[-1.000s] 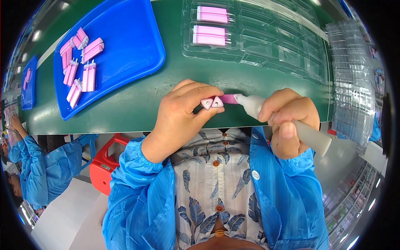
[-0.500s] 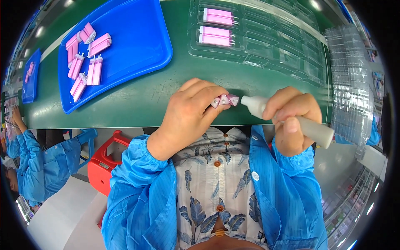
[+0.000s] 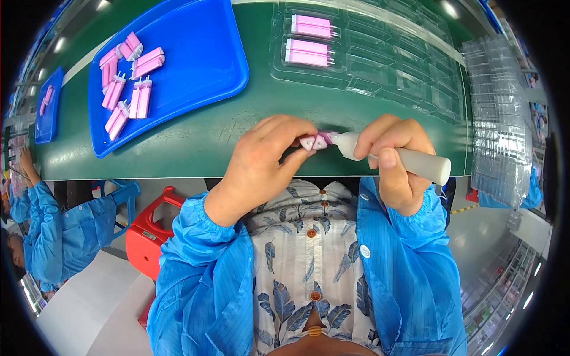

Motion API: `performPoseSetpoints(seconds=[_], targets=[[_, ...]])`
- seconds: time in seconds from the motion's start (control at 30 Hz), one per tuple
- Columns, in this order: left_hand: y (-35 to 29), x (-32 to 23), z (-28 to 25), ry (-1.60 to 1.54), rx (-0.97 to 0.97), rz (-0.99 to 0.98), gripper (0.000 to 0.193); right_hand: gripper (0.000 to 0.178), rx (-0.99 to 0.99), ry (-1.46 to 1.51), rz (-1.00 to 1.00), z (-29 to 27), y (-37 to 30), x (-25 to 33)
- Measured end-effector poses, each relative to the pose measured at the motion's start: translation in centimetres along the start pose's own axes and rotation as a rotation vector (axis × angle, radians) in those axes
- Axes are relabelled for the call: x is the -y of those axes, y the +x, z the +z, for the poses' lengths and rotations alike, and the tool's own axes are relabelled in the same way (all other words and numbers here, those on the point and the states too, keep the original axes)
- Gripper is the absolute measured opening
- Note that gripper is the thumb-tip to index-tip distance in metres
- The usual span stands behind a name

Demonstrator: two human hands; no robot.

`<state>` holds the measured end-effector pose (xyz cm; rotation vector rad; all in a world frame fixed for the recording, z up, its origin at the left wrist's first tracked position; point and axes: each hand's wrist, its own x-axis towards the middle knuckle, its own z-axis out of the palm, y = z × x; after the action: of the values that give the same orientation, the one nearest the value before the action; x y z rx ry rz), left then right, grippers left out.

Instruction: The person applies glue to pink plastic parts with a glue dispenser, then arranges the glued parts in a blue tray on an assembly line.

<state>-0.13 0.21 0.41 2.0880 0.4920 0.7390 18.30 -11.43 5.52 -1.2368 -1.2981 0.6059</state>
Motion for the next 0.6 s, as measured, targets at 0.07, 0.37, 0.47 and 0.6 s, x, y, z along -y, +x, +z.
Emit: performPoseSetpoints(seconds=[0.07,0.37,0.47,0.6], targets=[[-0.4,-0.5,0.3,0.023,-0.02,-0.005,0.031,0.011,-0.037,0.003,0.012,0.2,-0.8,0.4],[-0.6,-0.7,1.8,0.114,-0.115,0.059,0.035,0.014,-0.02,-0.16,-0.124,0.9,-2.1,1.4],[-0.6,-0.6,1.8,0.092,-0.116,0.041,0.035,0.015,-0.008,-0.157,-0.106,0.9,-1.9,1.4],[-0.6,-0.4,1.8,0.071,-0.117,0.034,0.035,0.015,0.038,-0.207,-0.128,0.9,-1.7,1.3]])
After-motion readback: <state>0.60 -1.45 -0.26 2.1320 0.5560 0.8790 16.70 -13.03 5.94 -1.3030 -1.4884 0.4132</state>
